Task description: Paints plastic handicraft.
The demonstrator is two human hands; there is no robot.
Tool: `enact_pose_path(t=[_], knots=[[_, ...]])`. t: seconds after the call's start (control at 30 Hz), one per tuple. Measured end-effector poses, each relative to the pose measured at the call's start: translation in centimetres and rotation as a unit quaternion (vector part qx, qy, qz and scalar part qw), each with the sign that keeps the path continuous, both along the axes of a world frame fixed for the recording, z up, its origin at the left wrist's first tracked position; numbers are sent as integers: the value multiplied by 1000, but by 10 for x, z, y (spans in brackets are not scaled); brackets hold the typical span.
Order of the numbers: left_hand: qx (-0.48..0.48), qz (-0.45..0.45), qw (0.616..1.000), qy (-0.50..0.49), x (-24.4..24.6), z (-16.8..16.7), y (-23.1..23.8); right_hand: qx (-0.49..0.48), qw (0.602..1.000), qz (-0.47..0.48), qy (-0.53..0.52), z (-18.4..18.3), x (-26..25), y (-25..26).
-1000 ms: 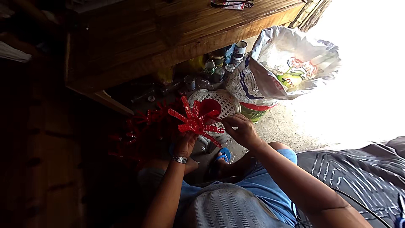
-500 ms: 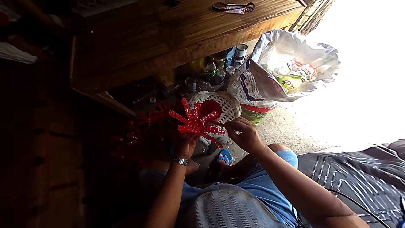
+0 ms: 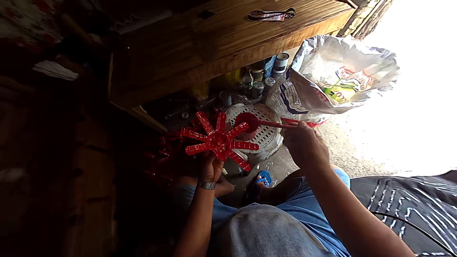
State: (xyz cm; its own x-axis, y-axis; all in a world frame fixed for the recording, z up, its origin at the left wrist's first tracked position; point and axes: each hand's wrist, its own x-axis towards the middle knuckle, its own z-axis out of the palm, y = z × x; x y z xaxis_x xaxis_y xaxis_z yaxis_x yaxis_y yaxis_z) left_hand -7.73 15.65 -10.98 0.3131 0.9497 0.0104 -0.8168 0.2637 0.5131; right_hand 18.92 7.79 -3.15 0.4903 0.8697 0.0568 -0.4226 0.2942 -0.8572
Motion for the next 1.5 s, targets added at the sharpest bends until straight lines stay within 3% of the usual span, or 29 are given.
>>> enact_pose_path(t=[0.1, 0.2, 0.33, 0.47, 0.6, 0.7, 1.07, 1.2, 1.33, 1.5], knots=[[26, -6, 1000, 9, -5, 18, -10, 42, 997, 29, -54, 13, -14, -10], [74, -8, 997, 18, -6, 38, -20, 91, 974, 47, -201, 27, -24, -23], [139, -9, 990, 17, -6, 59, -35, 165, 892, 71, -415, 51, -31, -45], [191, -2, 981, 2, -6, 75, -48, 217, 819, 35, -530, 68, -35, -64], [264, -24, 964, -5, -10, 69, -52, 260, 770, -12, -583, 78, -37, -78], [267, -44, 963, 15, -6, 98, -70, 275, 747, -35, -604, 78, -36, -82], [318, 14, 946, 67, -1, 109, -79, 286, 722, -17, -630, 81, -35, -74], [222, 92, 964, 111, 12, 138, -94, 284, 723, -20, -630, 83, -31, -76], [345, 39, 931, 113, 0, 107, -79, 296, 722, -28, -625, 86, -30, -79], [319, 25, 942, 98, -4, 108, -81, 289, 716, -21, -635, 84, -23, -81]])
